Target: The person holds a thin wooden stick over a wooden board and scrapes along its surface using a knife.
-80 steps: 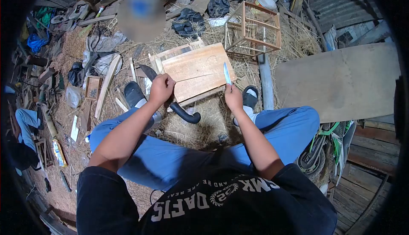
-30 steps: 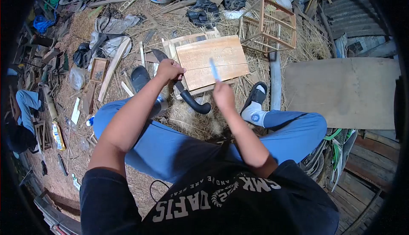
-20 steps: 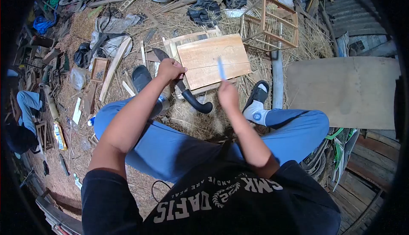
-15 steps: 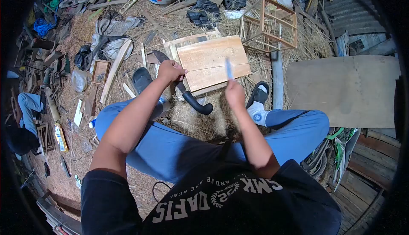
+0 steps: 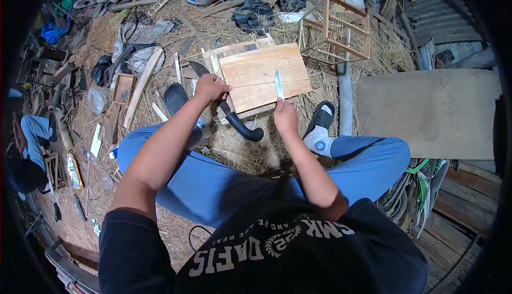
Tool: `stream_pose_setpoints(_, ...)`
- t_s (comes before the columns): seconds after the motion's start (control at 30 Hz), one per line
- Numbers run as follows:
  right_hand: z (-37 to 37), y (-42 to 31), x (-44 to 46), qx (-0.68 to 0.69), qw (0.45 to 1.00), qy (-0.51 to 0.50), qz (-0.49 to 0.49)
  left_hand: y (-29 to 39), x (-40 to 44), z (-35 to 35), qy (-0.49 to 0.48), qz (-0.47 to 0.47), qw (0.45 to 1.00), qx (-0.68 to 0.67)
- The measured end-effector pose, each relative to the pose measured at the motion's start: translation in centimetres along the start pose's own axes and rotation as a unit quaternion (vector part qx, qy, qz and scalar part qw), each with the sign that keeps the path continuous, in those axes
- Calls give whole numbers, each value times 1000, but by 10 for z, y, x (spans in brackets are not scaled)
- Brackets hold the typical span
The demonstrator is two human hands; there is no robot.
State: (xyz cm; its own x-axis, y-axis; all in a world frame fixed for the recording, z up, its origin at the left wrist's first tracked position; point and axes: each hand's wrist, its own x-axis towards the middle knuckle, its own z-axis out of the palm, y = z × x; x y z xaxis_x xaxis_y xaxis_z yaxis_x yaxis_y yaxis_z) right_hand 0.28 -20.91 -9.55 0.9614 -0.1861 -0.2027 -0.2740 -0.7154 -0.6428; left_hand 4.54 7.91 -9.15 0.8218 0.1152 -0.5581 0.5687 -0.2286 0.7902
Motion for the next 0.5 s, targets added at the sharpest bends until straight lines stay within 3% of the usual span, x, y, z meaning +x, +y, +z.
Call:
stream_pose_setpoints(0.13, -23, -1, 7, -12, 997, -58, 52, 5, -4, -1, 0, 6, 999, 34)
stream_pose_setpoints(0.2, -11, -3, 0, 0, 1000, -5, 27, 5, -1, -1, -9, -3, 1000, -25)
stream_pose_setpoints(0.23, 5, -9, -9, 9, 999, 0, -36, 7, -3, -1, -9, -3, 1000, -27)
stream_pose_setpoints(0.27, 16, -14, -15, -10, 998, -43, -44, 10, -6, -1, -5, -3, 1000, -14)
stream_pose_setpoints(0.33, 1, -27, -18, -59, 997, -49, -2, 9, -5, 0, -2, -3, 1000, 2)
stream_pose_setpoints(0.4, -8, -3, 0, -7, 999, -12, -38, 6, -1, -1, -2, 7, 1000, 11)
stream_pose_setpoints(0.43, -19, -2, 6, -23, 999, -27, 23, 3, 0, -1, -2, 5, 1000, 12)
stream_pose_setpoints(0.5, -3, -6, -11, -22, 1000, -16, -4, 1, 2, -1, -14, 2, 999, -35)
